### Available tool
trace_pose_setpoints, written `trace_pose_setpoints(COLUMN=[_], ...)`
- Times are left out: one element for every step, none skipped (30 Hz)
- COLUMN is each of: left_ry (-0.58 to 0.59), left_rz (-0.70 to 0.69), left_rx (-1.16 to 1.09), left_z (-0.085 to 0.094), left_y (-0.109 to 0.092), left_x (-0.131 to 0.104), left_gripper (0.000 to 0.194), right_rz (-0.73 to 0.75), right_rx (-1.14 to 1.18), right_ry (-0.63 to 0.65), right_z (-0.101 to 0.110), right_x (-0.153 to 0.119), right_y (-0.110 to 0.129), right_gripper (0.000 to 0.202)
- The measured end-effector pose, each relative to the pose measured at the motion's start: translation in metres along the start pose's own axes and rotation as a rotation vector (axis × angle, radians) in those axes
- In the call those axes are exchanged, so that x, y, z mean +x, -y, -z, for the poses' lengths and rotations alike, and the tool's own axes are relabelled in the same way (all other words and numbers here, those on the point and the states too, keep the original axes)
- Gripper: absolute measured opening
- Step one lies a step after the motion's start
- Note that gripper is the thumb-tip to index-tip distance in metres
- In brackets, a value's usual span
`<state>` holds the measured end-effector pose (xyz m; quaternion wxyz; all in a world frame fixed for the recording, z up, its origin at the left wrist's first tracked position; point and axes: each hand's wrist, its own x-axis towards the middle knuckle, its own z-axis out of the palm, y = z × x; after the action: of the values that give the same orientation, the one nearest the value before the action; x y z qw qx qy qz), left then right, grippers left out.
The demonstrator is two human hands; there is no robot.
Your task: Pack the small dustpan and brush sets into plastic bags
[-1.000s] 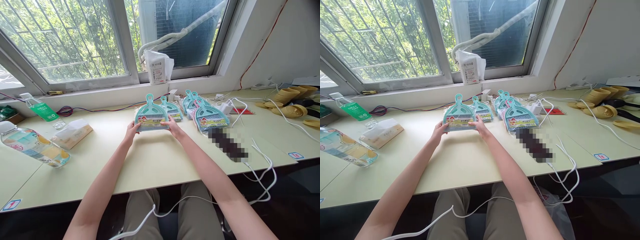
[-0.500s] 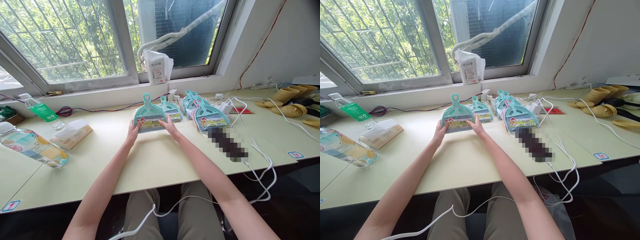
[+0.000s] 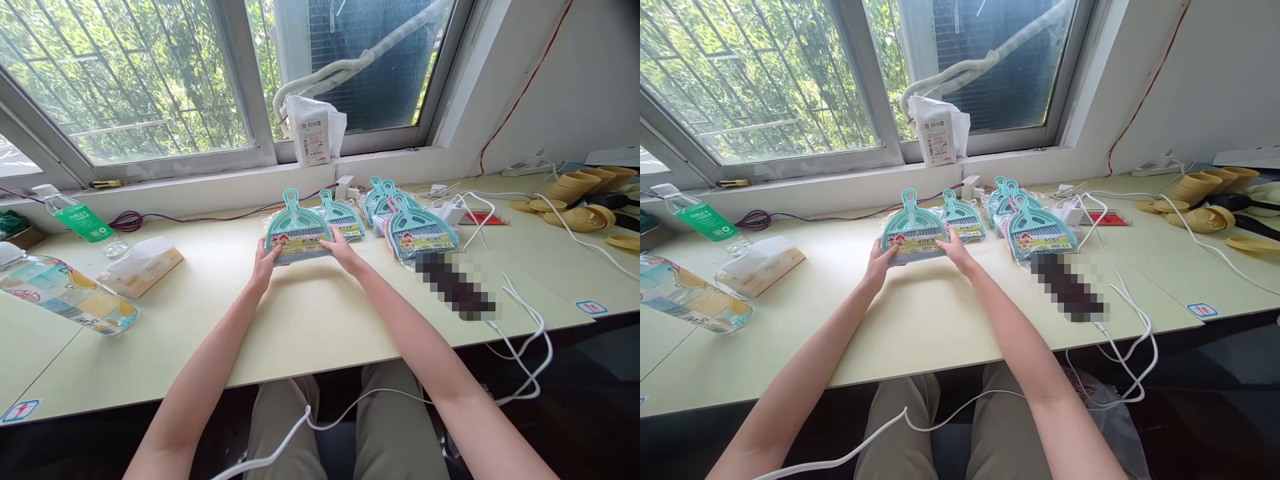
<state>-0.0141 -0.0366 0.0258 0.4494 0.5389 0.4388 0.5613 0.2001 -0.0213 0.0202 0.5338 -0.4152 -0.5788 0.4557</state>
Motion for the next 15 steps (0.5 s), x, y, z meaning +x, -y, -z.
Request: trace_pose_setpoints(left_ry=[-0.001, -0.001, 0.002, 0.003, 0.003, 0.001, -0.002, -0.006, -0.012, -0.020, -0.034, -0.059, -0.099, -0.155, -0.226], left_rz=[0.018, 0.032, 0.041, 0.043, 0.040, 0.033, 0.024, 0.015, 0.006, -0.005, -0.017, -0.031, -0.044, -0.055, -0.059], left_rx=[-0.007, -0.011, -0.010, -0.006, 0.002, 0.011, 0.019, 0.025, 0.026, 0.025, 0.023, 0.026, 0.037, 0.062, 0.106], left_z=[0.002, 0.003, 0.004, 0.005, 0.006, 0.006, 0.007, 0.008, 0.009, 0.012, 0.015, 0.021, 0.028, 0.036, 0.047], left_y=[0.001, 0.001, 0.002, 0.002, 0.002, 0.002, 0.002, 0.002, 0.001, 0.001, 0.002, 0.003, 0.005, 0.007, 0.010], left_x=[0.001, 0.002, 0.003, 0.004, 0.004, 0.004, 0.004, 0.004, 0.005, 0.007, 0.009, 0.012, 0.016, 0.020, 0.025], left_gripper=[0.048, 0.047, 0.047, 0.048, 0.050, 0.052, 0.054, 0.055, 0.056, 0.056, 0.056, 0.056, 0.056, 0.056, 0.056], right_rz=[-0.016, -0.028, -0.029, -0.017, -0.001, 0.012, 0.023, 0.030, 0.033, 0.031, 0.027, 0.031, 0.052, 0.089, 0.135], right_rx=[0.041, 0.069, 0.080, 0.073, 0.058, 0.033, 0.002, -0.031, -0.056, -0.070, -0.073, -0.071, -0.080, -0.114, -0.178], right_ry=[0.043, 0.068, 0.077, 0.073, 0.057, 0.031, 0.001, -0.025, -0.036, -0.029, -0.011, 0.000, -0.018, -0.079, -0.175], right_z=[0.003, 0.005, 0.006, 0.006, 0.004, 0.002, -0.001, -0.004, -0.006, -0.008, -0.008, -0.006, -0.003, 0.002, 0.008], right_x=[0.001, 0.002, 0.003, 0.004, 0.004, 0.004, 0.003, 0.003, 0.002, 0.002, 0.001, 0.001, 0.001, 0.002, 0.003], right_y=[0.000, 0.000, -0.001, -0.002, -0.003, -0.004, -0.005, -0.005, -0.005, -0.003, -0.001, 0.001, 0.004, 0.006, 0.007], right_gripper=[0.053, 0.054, 0.055, 0.056, 0.057, 0.057, 0.057, 0.056, 0.055, 0.054, 0.054, 0.053, 0.051, 0.048, 0.044])
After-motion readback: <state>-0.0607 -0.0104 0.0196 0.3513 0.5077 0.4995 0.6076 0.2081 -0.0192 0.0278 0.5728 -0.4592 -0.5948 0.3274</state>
